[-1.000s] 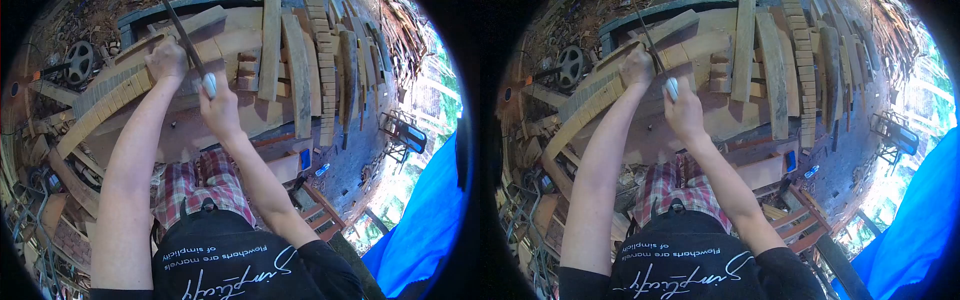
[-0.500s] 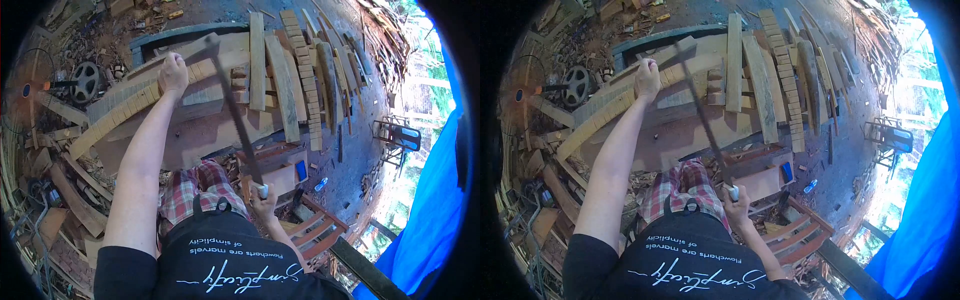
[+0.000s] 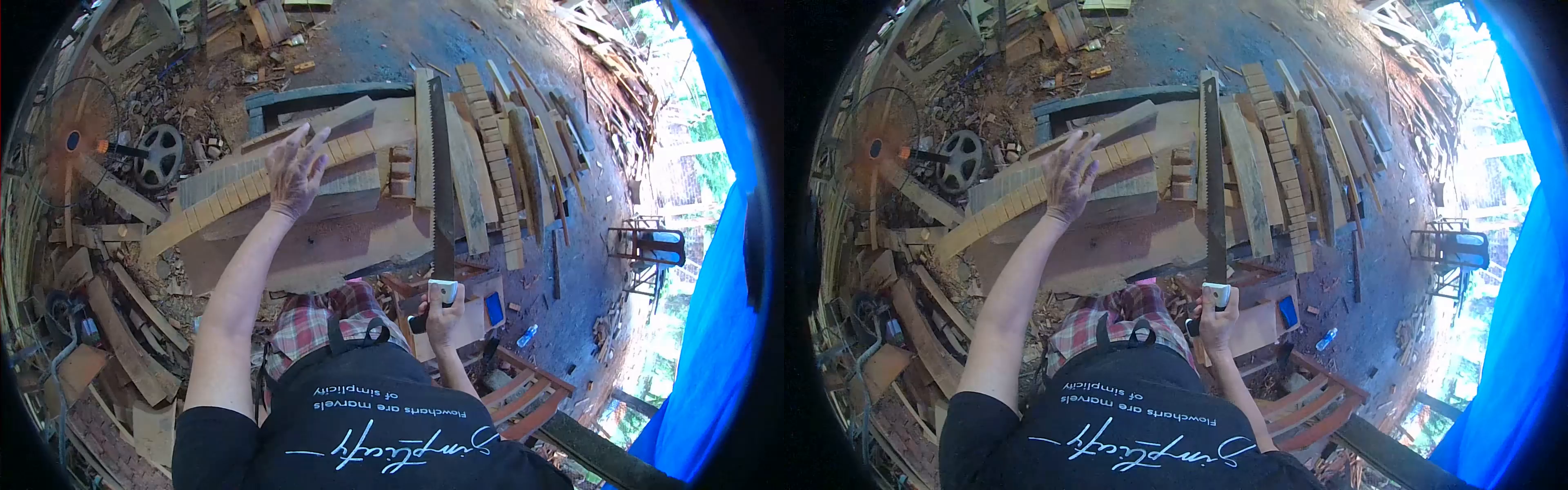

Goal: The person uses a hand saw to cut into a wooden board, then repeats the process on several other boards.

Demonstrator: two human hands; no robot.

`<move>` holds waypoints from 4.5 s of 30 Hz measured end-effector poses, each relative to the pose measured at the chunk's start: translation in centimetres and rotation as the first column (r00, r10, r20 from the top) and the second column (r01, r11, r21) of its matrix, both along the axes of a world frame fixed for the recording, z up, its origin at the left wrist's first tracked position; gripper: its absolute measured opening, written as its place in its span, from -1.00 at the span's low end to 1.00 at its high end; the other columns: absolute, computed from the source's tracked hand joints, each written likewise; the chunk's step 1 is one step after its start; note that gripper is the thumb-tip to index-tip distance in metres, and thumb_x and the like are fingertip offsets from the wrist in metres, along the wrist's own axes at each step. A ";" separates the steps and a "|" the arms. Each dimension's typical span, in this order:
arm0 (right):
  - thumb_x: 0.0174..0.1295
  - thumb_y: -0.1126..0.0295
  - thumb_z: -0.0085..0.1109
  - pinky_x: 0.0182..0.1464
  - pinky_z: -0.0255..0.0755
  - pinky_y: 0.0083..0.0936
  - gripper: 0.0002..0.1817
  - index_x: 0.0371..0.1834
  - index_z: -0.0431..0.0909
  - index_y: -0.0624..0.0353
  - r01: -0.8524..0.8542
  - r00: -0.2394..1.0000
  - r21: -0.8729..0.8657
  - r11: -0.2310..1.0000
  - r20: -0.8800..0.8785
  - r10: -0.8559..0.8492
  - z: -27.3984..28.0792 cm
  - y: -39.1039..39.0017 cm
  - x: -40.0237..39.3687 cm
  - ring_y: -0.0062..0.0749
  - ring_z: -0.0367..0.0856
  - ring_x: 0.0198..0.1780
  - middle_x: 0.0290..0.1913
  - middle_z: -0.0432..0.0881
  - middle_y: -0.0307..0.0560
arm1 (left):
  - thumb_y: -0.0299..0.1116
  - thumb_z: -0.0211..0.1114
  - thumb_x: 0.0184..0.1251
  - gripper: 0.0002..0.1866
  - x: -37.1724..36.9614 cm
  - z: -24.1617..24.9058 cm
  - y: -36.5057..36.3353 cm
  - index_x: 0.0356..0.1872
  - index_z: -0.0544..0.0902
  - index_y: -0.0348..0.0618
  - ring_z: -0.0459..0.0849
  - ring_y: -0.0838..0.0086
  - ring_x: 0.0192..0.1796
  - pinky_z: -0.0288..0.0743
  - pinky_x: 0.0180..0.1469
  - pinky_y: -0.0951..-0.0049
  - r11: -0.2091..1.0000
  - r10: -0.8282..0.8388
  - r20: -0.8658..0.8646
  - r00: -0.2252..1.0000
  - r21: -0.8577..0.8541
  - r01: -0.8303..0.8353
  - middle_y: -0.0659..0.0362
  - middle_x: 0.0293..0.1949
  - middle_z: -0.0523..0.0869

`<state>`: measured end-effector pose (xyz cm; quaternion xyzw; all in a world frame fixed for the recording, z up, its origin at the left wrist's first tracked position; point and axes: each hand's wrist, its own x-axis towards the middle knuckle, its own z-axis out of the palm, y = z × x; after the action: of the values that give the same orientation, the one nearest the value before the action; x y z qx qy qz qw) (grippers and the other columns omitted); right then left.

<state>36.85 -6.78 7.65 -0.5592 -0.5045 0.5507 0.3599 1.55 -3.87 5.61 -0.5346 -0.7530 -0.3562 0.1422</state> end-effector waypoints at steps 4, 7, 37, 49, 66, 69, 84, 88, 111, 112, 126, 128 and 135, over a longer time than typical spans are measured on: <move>0.34 0.40 0.16 -0.57 0.37 -0.72 -0.81 -0.25 0.31 0.14 -0.018 1.000 0.024 1.000 -0.019 0.019 0.3 -0.4 -0.6 -0.68 0.45 -0.59 -0.52 0.49 -0.23 | -0.17 0.31 0.21 -0.80 0.8 0.6 -1.3 -0.19 0.67 0.05 0.55 0.36 0.01 0.22 0.12 0.22 1.000 -0.002 0.140 0.990 0.029 -0.002 0.22 -0.08 0.63; 0.34 0.40 0.17 -0.58 0.37 -0.71 -0.81 -0.25 0.31 0.14 -0.048 0.999 0.022 0.999 0.008 0.047 0.4 -0.7 -0.7 -0.70 0.45 -0.58 -0.53 0.49 -0.25 | -0.20 0.30 0.19 -0.81 1.5 0.1 -1.9 -0.51 0.64 -0.04 0.58 0.36 -0.13 0.26 0.01 0.25 0.998 0.016 0.290 0.957 -0.060 0.002 0.25 -0.29 0.66; 0.29 0.29 0.23 -0.44 0.34 -0.44 -0.73 -0.36 0.35 0.20 -0.449 0.878 0.087 0.889 0.231 0.420 -1.7 12.3 -4.9 -0.38 0.42 -0.55 -0.56 0.47 -0.05 | -0.03 0.11 0.34 -0.42 4.7 -2.5 3.1 0.32 0.38 -0.08 0.27 0.14 0.41 0.04 0.39 0.05 0.825 -0.369 -0.046 0.928 -0.477 0.304 0.03 0.33 0.39; 0.27 0.39 0.21 -0.35 0.40 -0.26 -0.79 -0.29 0.36 0.22 -0.557 0.819 0.145 0.818 0.257 0.512 -1.3 13.2 -8.4 0.07 0.55 -0.40 -0.45 0.52 0.14 | -0.05 -0.09 0.41 -0.53 1.5 -4.0 11.7 -0.45 0.75 -0.02 0.69 0.14 -0.22 0.33 -0.06 0.08 0.562 0.565 -0.032 0.824 -0.717 -0.413 0.04 -0.40 0.74; 0.29 0.28 0.16 -0.33 0.36 0.01 -0.73 -0.26 0.28 0.19 -0.571 0.771 0.183 0.800 0.457 0.445 -0.4 10.2 -9.7 0.29 0.52 -0.29 -0.38 0.50 0.24 | -0.17 -0.07 0.28 -0.60 1.5 -4.4 12.4 -0.35 0.78 0.00 0.72 0.16 -0.12 0.26 0.00 0.16 0.563 0.576 0.110 0.810 -0.772 -0.295 0.02 -0.25 0.76; 0.29 0.28 0.15 -0.33 0.36 0.01 -0.73 -0.26 0.28 0.20 -0.545 0.783 0.177 0.820 0.458 0.421 -0.8 10.2 -10.1 0.29 0.53 -0.29 -0.38 0.51 0.25 | -0.19 -0.06 0.27 -0.62 1.8 -3.3 12.8 -0.33 0.78 0.01 0.72 0.17 -0.11 0.26 0.01 0.16 0.526 0.609 0.111 0.786 -0.798 -0.295 0.02 -0.24 0.76; 0.29 0.33 0.14 -0.32 0.38 0.01 -0.75 -0.24 0.28 0.21 -0.534 0.794 0.131 0.835 0.418 0.442 0.3 10.0 -10.9 0.32 0.53 -0.29 -0.41 0.54 0.29 | -0.22 -0.06 0.27 -0.63 1.9 -3.1 12.8 -0.34 0.78 -0.02 0.73 0.17 -0.13 0.31 -0.03 0.16 0.540 0.589 0.100 0.802 -0.787 -0.298 0.01 -0.26 0.76; 0.29 0.31 0.15 -0.31 0.39 -0.02 -0.74 -0.25 0.29 0.21 -0.552 0.781 0.162 0.818 0.445 0.439 -1.7 12.9 -15.3 0.31 0.54 -0.28 -0.42 0.53 0.29 | -0.22 -0.06 0.28 -0.62 1.6 -4.2 12.6 -0.33 0.77 -0.02 0.73 0.18 -0.12 0.31 -0.02 0.16 0.559 0.560 0.080 0.825 -0.771 -0.304 0.01 -0.26 0.76; 0.27 0.35 0.19 -0.35 0.38 -0.06 -0.76 -0.25 0.33 0.23 -0.481 0.832 0.112 0.869 0.372 0.412 -0.2 10.6 -12.6 0.30 0.54 -0.32 -0.42 0.53 0.28 | -0.18 -0.06 0.28 -0.62 1.7 -4.3 12.8 -0.35 0.78 0.01 0.73 0.18 -0.14 0.32 -0.05 0.16 0.563 0.590 0.116 0.799 -0.769 -0.303 0.03 -0.27 0.76; 0.28 0.35 0.19 -0.35 0.40 -0.10 -0.76 -0.25 0.33 0.23 -0.496 0.819 0.115 0.861 0.391 0.420 -1.3 12.3 -14.8 0.28 0.55 -0.32 -0.43 0.53 0.26 | -0.18 -0.07 0.28 -0.61 1.7 -4.2 12.8 -0.35 0.78 0.01 0.73 0.18 -0.14 0.32 -0.05 0.16 0.564 0.588 0.118 0.800 -0.769 -0.301 0.03 -0.27 0.76; 0.26 0.37 0.19 -0.36 0.42 -0.12 -0.77 -0.28 0.32 0.23 -0.506 0.839 0.176 0.844 0.328 0.434 -2.0 13.0 -14.8 0.27 0.57 -0.32 -0.47 0.53 0.26 | -0.20 -0.08 0.28 -0.61 1.7 -3.6 12.6 -0.29 0.77 0.00 0.72 0.16 -0.09 0.30 0.01 0.15 0.527 0.581 0.101 0.807 -0.803 -0.279 0.01 -0.22 0.75; 0.27 0.37 0.19 -0.37 0.42 -0.12 -0.77 -0.28 0.32 0.22 -0.525 0.810 0.130 0.841 0.380 0.447 -1.6 13.4 -14.4 0.27 0.57 -0.31 -0.47 0.53 0.25 | -0.20 -0.08 0.28 -0.61 1.6 -3.5 12.9 -0.29 0.77 0.00 0.72 0.17 -0.10 0.30 0.00 0.14 0.519 0.573 0.099 0.814 -0.812 -0.266 0.01 -0.22 0.75; 0.28 0.36 0.17 -0.38 0.35 -0.03 -0.75 -0.25 0.29 0.22 -0.521 0.795 0.025 0.853 0.379 0.474 0.9 9.9 -9.5 0.33 0.53 -0.34 -0.48 0.52 0.25 | -0.19 -0.07 0.27 -0.62 1.6 -4.3 12.8 -0.32 0.77 0.02 0.72 0.15 -0.14 0.31 -0.04 0.14 0.569 0.591 0.142 0.794 -0.771 -0.286 0.02 -0.26 0.76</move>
<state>27.32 3.11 8.60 -0.4734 -0.7249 0.4808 0.1388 3.15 8.88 1.30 -0.2559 -0.9525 -0.0837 -0.1423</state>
